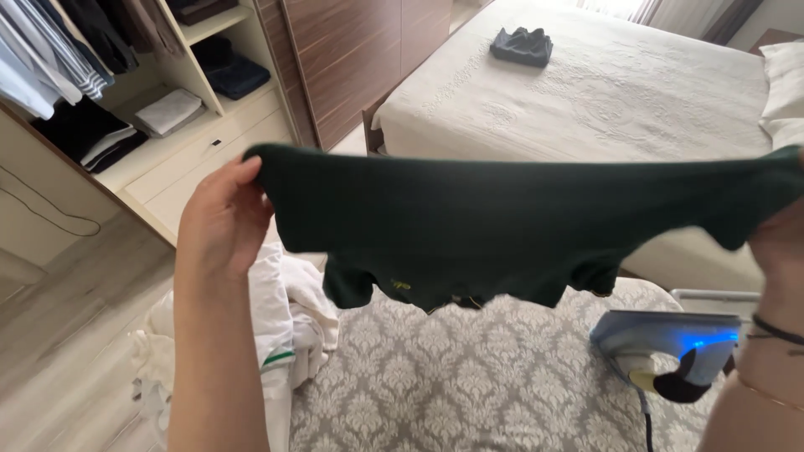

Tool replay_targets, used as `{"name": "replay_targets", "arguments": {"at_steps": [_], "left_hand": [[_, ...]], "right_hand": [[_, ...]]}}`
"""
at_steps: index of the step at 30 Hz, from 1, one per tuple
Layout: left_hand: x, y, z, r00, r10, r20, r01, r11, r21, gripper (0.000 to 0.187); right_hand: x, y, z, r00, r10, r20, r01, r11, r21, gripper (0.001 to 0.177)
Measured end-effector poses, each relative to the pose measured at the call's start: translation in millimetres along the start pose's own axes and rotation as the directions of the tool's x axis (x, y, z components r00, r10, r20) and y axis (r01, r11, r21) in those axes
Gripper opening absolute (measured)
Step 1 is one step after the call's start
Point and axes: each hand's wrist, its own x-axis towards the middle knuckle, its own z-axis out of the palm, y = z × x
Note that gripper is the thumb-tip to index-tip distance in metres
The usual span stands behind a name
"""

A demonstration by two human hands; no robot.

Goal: Ironing and folding multiple pieces of clothing on an ironing board.

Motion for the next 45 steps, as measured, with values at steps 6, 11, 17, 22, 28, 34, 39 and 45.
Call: {"name": "replay_targets", "arguments": {"at_steps": [6,11,17,22,28,34,39,45], "left_hand": [[41.2,-33.0,21.3,0.995,-0.018,-0.102,-0.003,0.98,-0.201,0.017],[123.8,-114.6,-10.8,0.97,0.014,-0.243,-0.043,0.993,-0.112,0.015],[105.2,-37.0,24.6,0.981,0.181,-0.066,-0.188,0.975,-0.118,0.012],[28.5,-59.0,-0.4,0.976,0.188,-0.114,-0.189,0.982,-0.002,0.012],[-94.9,-211.1,-104.9,0.922,0.004,-0.386,0.192,0.863,0.467,0.038],[-226.6,-367.8,-213.9,0.884,-0.361,-0.297,0.452,0.822,0.345,0.031],[-260.1,-385.4,-199.1,0.784,-0.311,-0.537,0.491,-0.217,0.844,0.028],[-204.6,-353.0,-150.3,0.916,-0.216,-0.339,0.251,-0.351,0.902,0.038]], "right_hand": [[-5.7,-67.5,121.7,0.967,0.114,-0.227,-0.126,0.991,-0.039,0.039],[73.8,17.0,125.6,0.988,0.15,-0.046,-0.148,0.988,0.042,0.024],[58.7,-63.1,160.1,0.996,-0.007,0.093,-0.016,0.969,0.247,0.019],[-15.1,-36.8,112.4,0.984,-0.173,0.039,0.169,0.983,0.077,0.019],[-188.9,85.7,70.4,0.973,-0.043,-0.227,-0.092,0.828,-0.553,0.018],[-338.7,241.7,16.2,0.897,0.243,-0.369,-0.442,0.46,-0.77,0.023],[-388.8,289.0,9.1,0.814,0.396,-0.425,-0.475,0.033,-0.879,0.034],[-338.0,249.0,77.1,0.948,0.247,-0.2,-0.172,-0.13,-0.977,0.049]]}}
